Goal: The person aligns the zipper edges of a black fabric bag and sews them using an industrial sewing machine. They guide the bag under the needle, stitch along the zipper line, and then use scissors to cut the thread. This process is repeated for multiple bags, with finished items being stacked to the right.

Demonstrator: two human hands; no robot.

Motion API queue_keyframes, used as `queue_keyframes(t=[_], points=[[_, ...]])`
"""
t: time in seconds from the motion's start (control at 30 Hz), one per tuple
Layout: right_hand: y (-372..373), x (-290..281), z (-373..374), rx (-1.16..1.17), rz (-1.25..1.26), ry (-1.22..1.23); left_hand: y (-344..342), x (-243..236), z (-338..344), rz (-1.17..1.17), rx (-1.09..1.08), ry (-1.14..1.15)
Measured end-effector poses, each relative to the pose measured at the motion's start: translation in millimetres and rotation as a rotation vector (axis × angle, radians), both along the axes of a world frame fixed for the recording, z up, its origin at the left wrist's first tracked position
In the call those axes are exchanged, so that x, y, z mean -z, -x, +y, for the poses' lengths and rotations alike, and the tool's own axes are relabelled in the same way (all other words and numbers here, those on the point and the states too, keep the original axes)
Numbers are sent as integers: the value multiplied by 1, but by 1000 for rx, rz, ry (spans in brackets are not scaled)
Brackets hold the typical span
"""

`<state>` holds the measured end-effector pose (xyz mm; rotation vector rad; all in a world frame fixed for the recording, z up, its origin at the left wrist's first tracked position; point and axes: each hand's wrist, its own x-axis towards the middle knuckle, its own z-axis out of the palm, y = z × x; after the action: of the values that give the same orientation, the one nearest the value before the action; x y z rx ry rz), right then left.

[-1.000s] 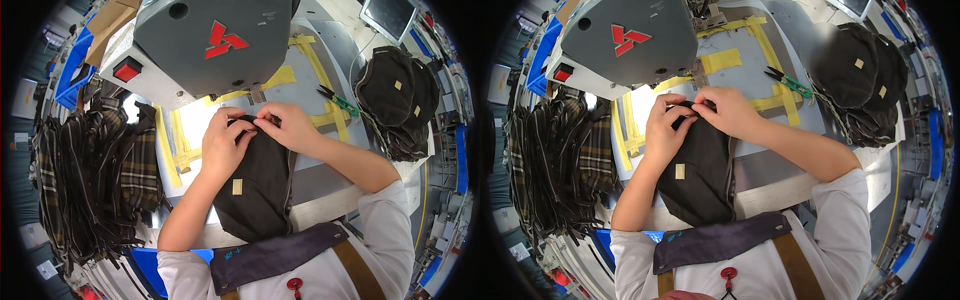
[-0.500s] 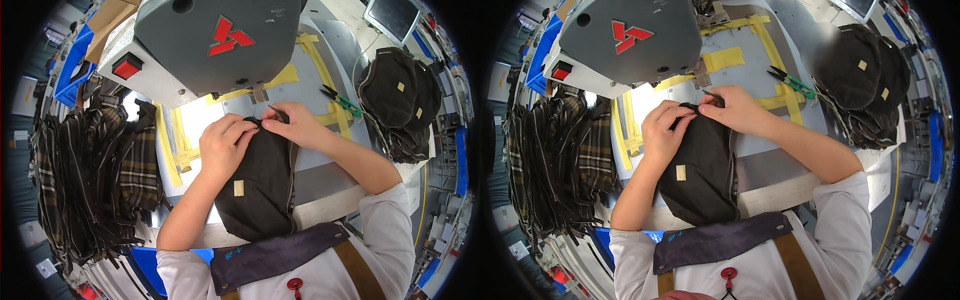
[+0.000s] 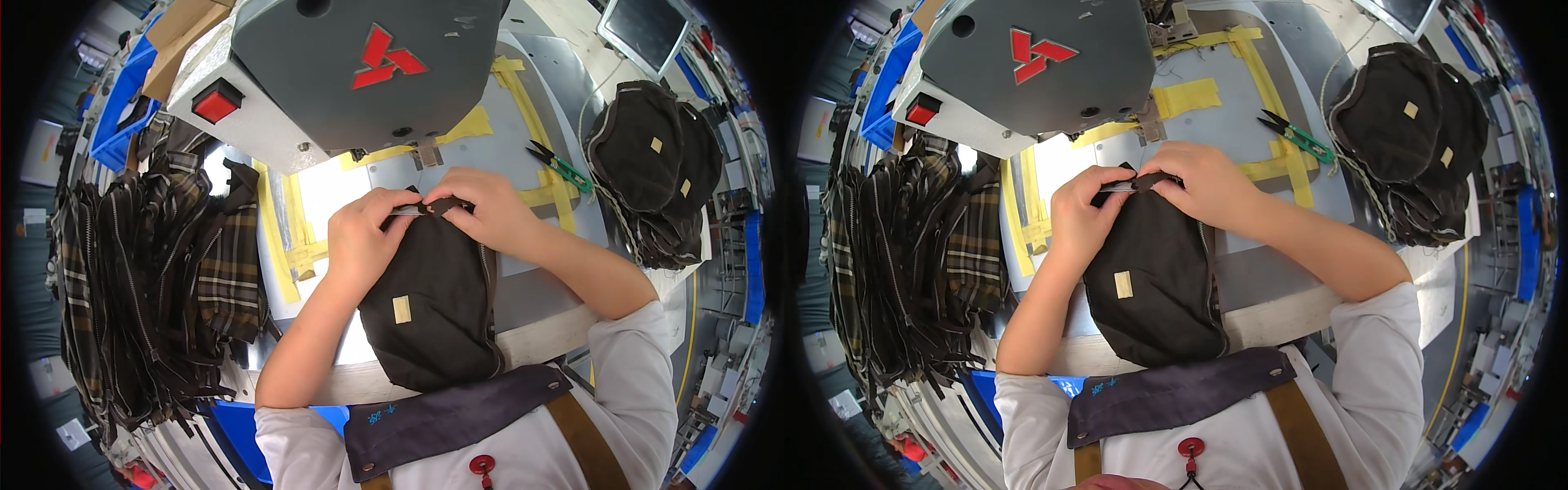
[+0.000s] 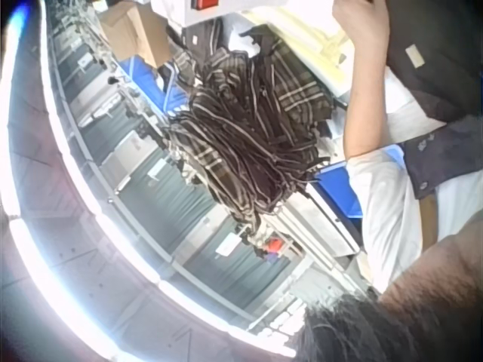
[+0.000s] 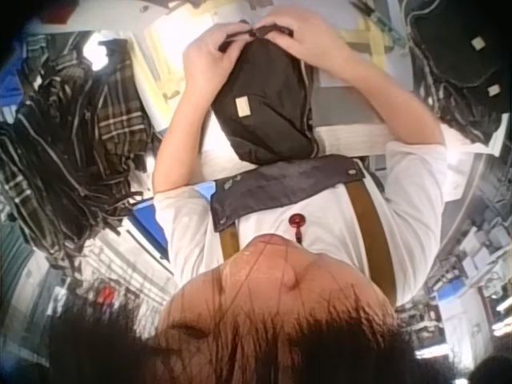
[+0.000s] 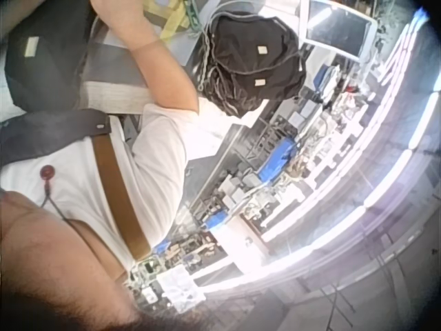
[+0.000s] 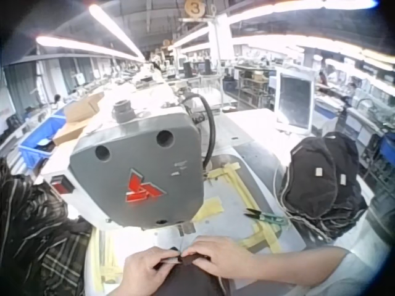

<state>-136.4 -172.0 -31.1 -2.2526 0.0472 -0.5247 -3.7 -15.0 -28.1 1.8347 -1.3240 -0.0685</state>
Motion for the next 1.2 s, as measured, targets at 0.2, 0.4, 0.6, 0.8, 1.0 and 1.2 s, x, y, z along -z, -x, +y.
queue_keyframes(t=[0.2,0.4,0.6,0.8,1.0,1.2], points=[[0,-8,0,47,307,-444,0,3,-1,-183,41,59],[-14,-11,-13,-52,473,-442,2,0,-5,52,130,100],[-9,0,-3,146,289,-529,-3,0,-4,303,131,-29],[-4,-13,-5,13,381,-499,-5,-6,-1,530,41,-217],[-7,-7,-1,75,280,-199,-1,0,-4,358,35,-118],[1,2,6,180,54,-303,-9,2,-1,352,12,-82]])
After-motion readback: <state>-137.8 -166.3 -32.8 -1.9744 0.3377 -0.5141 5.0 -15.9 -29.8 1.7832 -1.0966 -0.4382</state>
